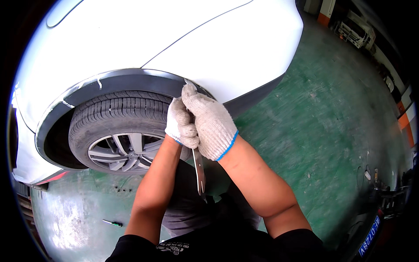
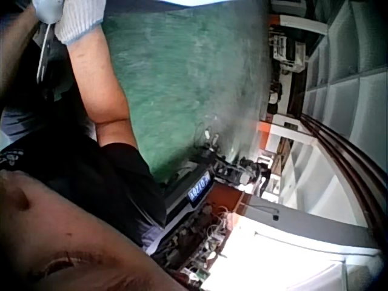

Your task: The person uses a screwdriver to pry and remove a black plastic trim piece from the wheel arch of a white car. They work along the edge of the trim, detaching it from the vehicle's body.

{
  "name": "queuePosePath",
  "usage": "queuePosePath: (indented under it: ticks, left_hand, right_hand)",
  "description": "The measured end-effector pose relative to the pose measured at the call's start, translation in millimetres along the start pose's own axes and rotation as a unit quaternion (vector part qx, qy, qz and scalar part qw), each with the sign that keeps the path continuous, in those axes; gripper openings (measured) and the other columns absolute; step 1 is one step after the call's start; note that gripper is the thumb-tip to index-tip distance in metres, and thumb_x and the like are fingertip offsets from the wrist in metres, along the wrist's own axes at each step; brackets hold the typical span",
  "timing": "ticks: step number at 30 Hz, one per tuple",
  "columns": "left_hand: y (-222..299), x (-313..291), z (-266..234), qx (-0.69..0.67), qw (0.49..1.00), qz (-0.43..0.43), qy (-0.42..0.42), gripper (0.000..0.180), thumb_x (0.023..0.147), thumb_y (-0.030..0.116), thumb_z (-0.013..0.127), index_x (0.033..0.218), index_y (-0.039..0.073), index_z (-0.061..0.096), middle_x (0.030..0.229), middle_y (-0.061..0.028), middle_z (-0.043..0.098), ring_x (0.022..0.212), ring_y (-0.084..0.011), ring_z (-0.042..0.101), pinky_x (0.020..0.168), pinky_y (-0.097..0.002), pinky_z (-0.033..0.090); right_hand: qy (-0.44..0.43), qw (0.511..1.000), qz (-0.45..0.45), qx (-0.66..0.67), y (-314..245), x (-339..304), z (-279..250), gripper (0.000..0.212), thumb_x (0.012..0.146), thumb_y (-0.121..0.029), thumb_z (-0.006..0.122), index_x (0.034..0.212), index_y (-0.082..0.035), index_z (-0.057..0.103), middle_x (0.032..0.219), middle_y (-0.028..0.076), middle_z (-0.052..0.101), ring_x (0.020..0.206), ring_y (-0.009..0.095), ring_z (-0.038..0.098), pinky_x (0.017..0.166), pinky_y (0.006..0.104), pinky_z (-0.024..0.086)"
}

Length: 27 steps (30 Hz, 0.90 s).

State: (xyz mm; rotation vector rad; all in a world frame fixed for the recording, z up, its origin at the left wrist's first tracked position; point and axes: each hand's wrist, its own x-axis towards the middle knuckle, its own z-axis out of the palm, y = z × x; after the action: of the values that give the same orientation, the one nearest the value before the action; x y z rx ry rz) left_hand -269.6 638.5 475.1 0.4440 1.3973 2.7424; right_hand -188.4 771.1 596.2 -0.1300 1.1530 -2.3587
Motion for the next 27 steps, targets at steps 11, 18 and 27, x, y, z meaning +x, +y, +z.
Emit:
queuePosePath:
  ticks: [11,18,27]
  left_hand:
    - [1,-1,7,0.062,0.998,0.006,0.031,0.012,0.098,0.007,0.069,0.106,0.003,0.063,0.1,-0.0047,0.071,0.088,-0.0116,0.065,0.08,-0.0309,0.057]
    - [9,6,-6,-0.382,0.873,-0.186,-0.241,0.039,0.111,0.026,0.031,0.095,0.014,0.064,0.086,-0.0056,0.062,0.072,-0.0258,0.059,0.066,-0.0388,0.056]
    - [-36,17,2,-0.007,0.994,0.065,0.086,0.026,0.094,0.001,0.063,0.12,0.003,0.062,0.108,-0.0085,0.072,0.096,-0.0184,0.069,0.086,-0.0324,0.058]
  right_hand:
    - [0.021,0.999,0.024,0.006,-7,-3,12,0.042,0.111,-0.05,0.051,0.098,-0.01,0.058,0.069,-0.004,0.043,0.048,0.007,0.035,0.04,0.0244,0.027]
    - [-0.019,0.999,0.03,-0.003,-17,2,10,0.043,0.112,-0.048,0.05,0.1,-0.008,0.059,0.069,-0.006,0.04,0.05,0.005,0.033,0.042,0.0231,0.028]
    - [0.058,0.949,-0.021,-0.31,-21,-33,20,0.03,0.105,-0.03,0.058,0.094,-0.002,0.059,0.071,0.008,0.063,0.046,0.019,0.058,0.043,0.0324,0.048]
